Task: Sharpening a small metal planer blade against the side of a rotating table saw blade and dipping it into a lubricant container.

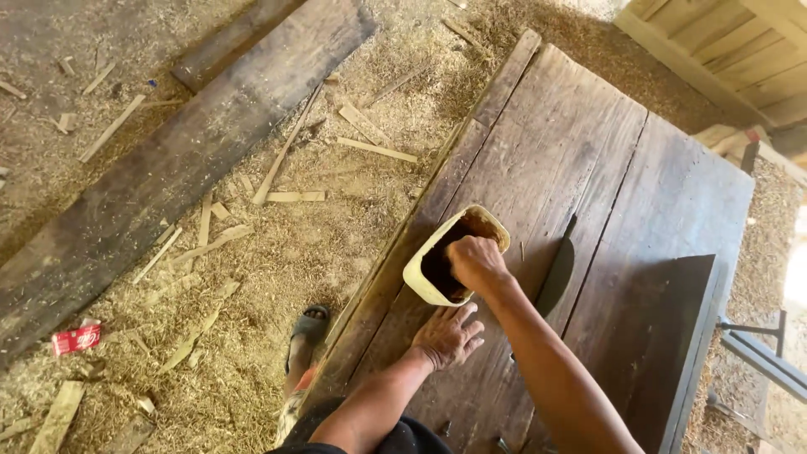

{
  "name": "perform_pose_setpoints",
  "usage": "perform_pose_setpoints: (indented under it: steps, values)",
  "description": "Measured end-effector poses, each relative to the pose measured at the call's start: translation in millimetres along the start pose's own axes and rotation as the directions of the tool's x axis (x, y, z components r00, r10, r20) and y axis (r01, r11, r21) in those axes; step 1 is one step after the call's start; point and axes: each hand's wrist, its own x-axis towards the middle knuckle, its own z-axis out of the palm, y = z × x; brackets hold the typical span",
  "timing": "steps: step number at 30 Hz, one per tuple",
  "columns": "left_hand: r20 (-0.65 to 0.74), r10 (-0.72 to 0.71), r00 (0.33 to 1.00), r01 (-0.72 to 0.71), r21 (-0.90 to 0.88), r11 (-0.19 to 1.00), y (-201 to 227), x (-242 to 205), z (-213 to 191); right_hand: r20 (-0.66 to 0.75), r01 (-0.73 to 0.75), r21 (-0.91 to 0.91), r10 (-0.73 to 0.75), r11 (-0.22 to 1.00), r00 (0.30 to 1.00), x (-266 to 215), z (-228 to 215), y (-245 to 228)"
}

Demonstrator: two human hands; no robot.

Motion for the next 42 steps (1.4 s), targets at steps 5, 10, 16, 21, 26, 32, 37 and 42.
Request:
perform_pose_setpoints:
  steps: [5, 10, 16, 21, 26, 32, 37, 42]
  values:
    - [0.013, 0.045, 0.999, -0.045, 0.015, 0.999, 2, -1, -2, 0.02, -0.081, 0.039, 0.08, 0.996, 0.997, 12, 5, -16]
    - [-0.011, 0.063, 0.998, -0.063, 0.0, 0.998, 1, 5, -8, 0.17, -0.028, 0.251, -0.016, 0.967, 0.985, 15, 20, -12]
    - [0.012, 0.012, 1.0, -0.012, 0.016, 1.0, 2, 7, -5, -0.16, -0.108, 0.837, 0.429, 0.536, 0.889, -51, -47, 1]
    - [0.021, 0.041, 0.999, -0.042, 0.055, 0.998, 2, 10, -5, -0.147, 0.341, 0.925, 0.669, -0.168, 0.728, -143, -30, 82]
    - [0.081, 0.06, 0.995, -0.067, 0.083, 0.994, 10, 10, -9, 0.035, 0.45, 0.811, 0.798, -0.375, 0.601, -215, 75, 138]
    - [0.076, 0.106, 0.991, -0.115, 0.125, 0.985, 18, 14, -12, 0.103, -0.184, 0.983, 0.895, -0.024, 0.434, -210, 128, 121]
    - [0.037, 0.053, 0.998, -0.059, 0.208, 0.976, 16, 15, -9, 0.056, 0.064, 0.994, 0.902, -0.092, 0.427, -171, 175, 132]
    - [0.058, 0.023, 0.998, -0.035, 0.213, 0.976, 15, 12, -9, -0.132, -0.003, 0.989, 0.88, 0.15, 0.455, -162, 178, 128]
